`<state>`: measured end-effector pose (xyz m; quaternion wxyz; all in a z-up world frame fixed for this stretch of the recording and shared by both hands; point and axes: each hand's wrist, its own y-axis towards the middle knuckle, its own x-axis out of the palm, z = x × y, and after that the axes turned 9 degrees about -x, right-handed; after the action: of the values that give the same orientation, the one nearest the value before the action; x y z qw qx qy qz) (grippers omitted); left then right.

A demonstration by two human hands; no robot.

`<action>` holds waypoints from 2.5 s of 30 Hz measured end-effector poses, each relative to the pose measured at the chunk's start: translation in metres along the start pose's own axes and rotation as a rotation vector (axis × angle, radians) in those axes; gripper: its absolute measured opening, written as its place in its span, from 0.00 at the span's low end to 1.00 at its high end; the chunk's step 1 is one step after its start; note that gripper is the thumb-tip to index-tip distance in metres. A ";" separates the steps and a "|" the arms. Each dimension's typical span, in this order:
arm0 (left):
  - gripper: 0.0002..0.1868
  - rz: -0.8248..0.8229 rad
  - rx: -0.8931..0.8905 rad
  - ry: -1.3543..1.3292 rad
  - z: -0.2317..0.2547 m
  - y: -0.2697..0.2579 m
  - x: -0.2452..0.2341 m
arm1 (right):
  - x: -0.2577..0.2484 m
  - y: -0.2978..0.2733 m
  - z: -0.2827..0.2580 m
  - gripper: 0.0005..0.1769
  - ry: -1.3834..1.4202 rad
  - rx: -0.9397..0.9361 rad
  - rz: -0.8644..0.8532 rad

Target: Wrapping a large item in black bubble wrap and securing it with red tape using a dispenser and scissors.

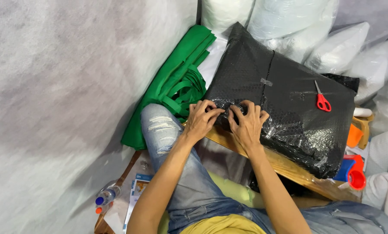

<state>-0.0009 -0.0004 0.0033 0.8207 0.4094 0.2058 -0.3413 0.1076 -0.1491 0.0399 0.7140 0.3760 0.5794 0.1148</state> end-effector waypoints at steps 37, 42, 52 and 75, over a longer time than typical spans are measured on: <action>0.08 -0.053 -0.026 -0.028 0.012 0.005 -0.009 | 0.006 -0.045 -0.016 0.35 -0.163 0.036 -0.183; 0.09 -0.071 -0.031 0.021 0.019 0.008 -0.014 | -0.007 -0.050 -0.026 0.33 -0.129 0.020 -0.200; 0.09 -0.062 0.041 0.068 0.028 0.008 -0.013 | -0.021 -0.084 -0.034 0.22 -0.100 0.057 -0.133; 0.13 0.045 -0.224 -0.104 0.113 -0.008 -0.027 | -0.137 -0.216 0.045 0.07 0.514 0.902 0.233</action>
<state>-0.0182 -0.0851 0.0810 0.8784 0.3013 0.1905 -0.3183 0.0483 -0.3987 -0.0010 0.2989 0.6671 0.6820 0.0213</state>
